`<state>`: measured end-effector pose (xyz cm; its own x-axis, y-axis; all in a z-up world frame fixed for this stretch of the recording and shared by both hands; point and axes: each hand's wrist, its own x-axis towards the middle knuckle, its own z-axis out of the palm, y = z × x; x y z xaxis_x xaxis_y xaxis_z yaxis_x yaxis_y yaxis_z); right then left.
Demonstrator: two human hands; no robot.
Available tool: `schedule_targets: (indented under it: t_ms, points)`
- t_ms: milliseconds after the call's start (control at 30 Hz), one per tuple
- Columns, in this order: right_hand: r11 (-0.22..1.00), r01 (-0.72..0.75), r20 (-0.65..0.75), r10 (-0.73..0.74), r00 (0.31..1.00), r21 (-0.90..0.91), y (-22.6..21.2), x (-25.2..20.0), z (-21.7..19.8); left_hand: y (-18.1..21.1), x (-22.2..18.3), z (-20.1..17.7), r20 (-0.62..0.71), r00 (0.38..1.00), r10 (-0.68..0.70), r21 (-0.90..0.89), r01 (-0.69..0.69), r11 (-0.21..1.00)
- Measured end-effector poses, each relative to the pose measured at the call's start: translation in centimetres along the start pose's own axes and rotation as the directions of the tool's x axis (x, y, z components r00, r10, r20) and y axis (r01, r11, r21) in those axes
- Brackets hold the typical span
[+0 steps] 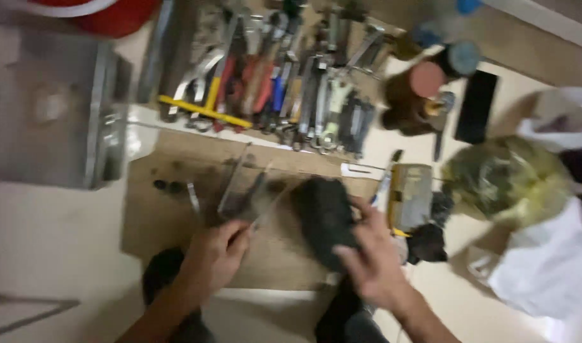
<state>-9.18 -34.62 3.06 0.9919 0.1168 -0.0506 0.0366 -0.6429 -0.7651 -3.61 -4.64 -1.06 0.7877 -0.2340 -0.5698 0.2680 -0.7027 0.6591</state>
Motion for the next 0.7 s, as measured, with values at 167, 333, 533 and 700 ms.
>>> schedule_targets:
  t_ms: [167,333,533,700]
  points:
    - [0.884,0.468,0.136,-0.463,0.876,-0.005,-5.7,3.5,1.3,2.2,-1.9,3.1,0.226,0.973,-0.050,0.268,-0.013,0.963]
    - [0.795,0.581,0.279,-0.526,0.803,-0.173,-4.6,3.1,1.2,4.2,-2.6,0.7,0.331,0.939,0.093,0.047,-0.114,0.992]
    - [0.995,0.075,0.414,-0.096,0.905,0.066,-2.8,2.0,-2.0,4.1,-2.7,-1.3,0.117,0.685,0.719,0.437,-0.686,0.582]
    - [0.648,-0.486,0.394,0.295,0.870,0.586,-3.0,0.4,-2.8,5.7,-2.5,-3.1,0.055,0.553,0.831,0.483,-0.743,0.463]
